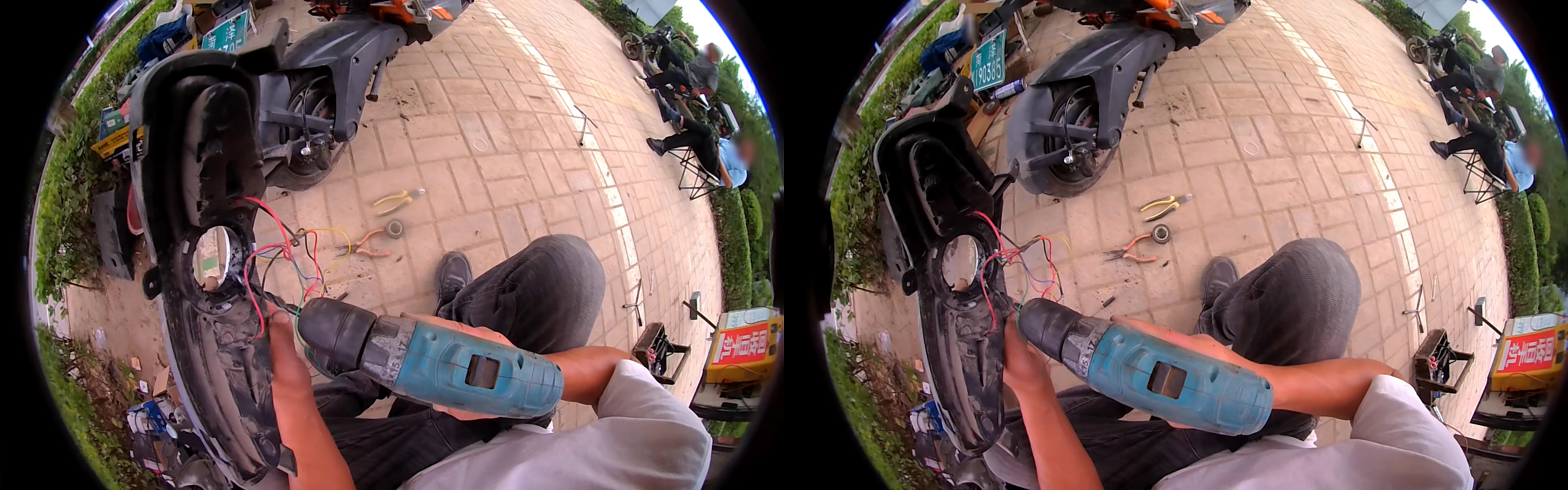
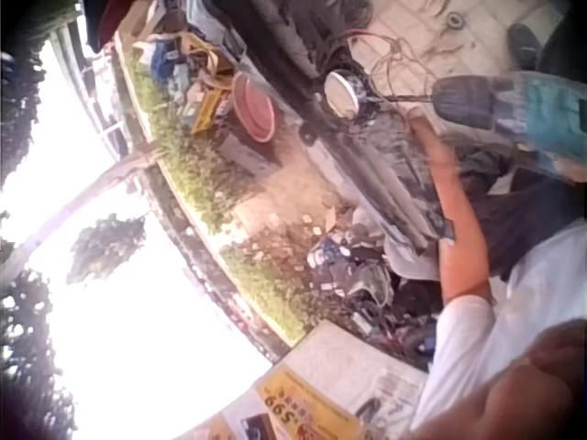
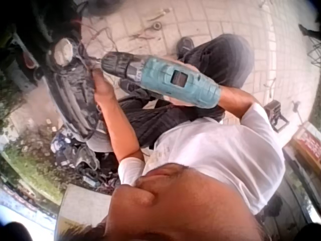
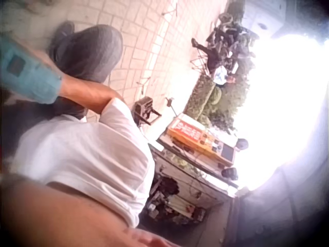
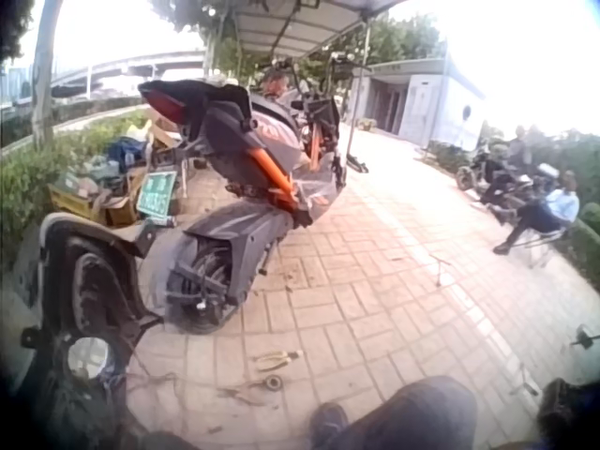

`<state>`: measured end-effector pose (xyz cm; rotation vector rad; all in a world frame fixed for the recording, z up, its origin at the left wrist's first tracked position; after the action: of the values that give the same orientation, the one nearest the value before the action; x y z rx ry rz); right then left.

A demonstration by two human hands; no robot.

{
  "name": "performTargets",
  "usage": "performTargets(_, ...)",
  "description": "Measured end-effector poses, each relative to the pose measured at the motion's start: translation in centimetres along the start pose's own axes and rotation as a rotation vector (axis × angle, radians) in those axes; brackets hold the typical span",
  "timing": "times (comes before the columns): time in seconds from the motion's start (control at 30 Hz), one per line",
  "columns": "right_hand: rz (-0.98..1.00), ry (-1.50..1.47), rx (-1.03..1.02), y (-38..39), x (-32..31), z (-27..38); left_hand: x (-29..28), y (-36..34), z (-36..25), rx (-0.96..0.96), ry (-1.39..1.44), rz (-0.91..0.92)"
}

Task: The person uses a cordless drill to work on a scooter headlight assembly, drilling into the plastic housing and manipulating the internal wiring. The person holds the assembly with one hand and operates the drill with the other, occasionally adjusting the position of the part.

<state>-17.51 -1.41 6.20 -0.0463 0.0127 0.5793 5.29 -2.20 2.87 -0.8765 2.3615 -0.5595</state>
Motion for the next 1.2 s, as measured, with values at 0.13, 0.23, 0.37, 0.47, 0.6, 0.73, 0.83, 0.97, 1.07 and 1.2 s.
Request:
performTargets(0.13, -0.035, 0.0, -0.002, 0.3, -0.8, 0.8, -0.8, -0.2, 1.9, -0.464, 0.481, -0.222)
performTargets(0.23, -0.094, -0.365, 0.46, 0.5, -1.6, -1.4, -1.0, -0.5, 2.3, -0.42, 0.555, -0.258)
performTargets(0.37, -0.238, -0.379, 0.669, 0.4, -1.9, -1.9, -0.9, -0.7, 1.8, -0.434, 0.7, -0.229)
performTargets(0.47, -0.274, -0.603, 0.743, 1.2, -2.4, -2.4, -1.1, -0.9, 1.2, -0.454, 0.731, -0.262)
performTargets(0.6, -0.111, 0.111, -0.122, 0.0, -2.9, 1.7, -1.1, -0.5, 1.4, -0.583, 0.715, -0.293)
performTargets(0.73, -0.094, 0.231, -0.185, -1.0, -3.7, 2.6, -0.7, -0.8, 1.2, -0.588, 0.802, -0.228)
performTargets(0.83, -0.014, 0.248, -0.208, -1.0, -3.8, 1.6, -0.6, -0.9, -0.5, -0.647, 0.704, -0.115)
performTargets(0.97, -0.071, -0.002, -0.025, -1.0, -3.4, 1.7, 0.0, -0.2, -0.7, -0.711, 0.658, -0.062)
performTargets(1.07, 0.015, -0.124, 0.152, 0.0, -3.5, -0.6, 0.1, 1.3, 0.1, -0.737, 0.612, -0.031)
performTargets(1.2, -0.003, 0.118, 0.038, -0.8, -3.4, 0.9, -0.4, 3.7, 2.5, -0.765, 0.518, -0.044)
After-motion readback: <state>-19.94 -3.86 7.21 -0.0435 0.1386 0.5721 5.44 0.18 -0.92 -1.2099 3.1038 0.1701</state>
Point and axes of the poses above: each hand's wrist, its own y-axis away from the middle knuckle, its own x-axis out of the palm, z = x × y, the point moved 6 cm from there along -y, towards the middle knuckle, and after that the axes turned 7 degrees about -z, right-handed, at the moved point
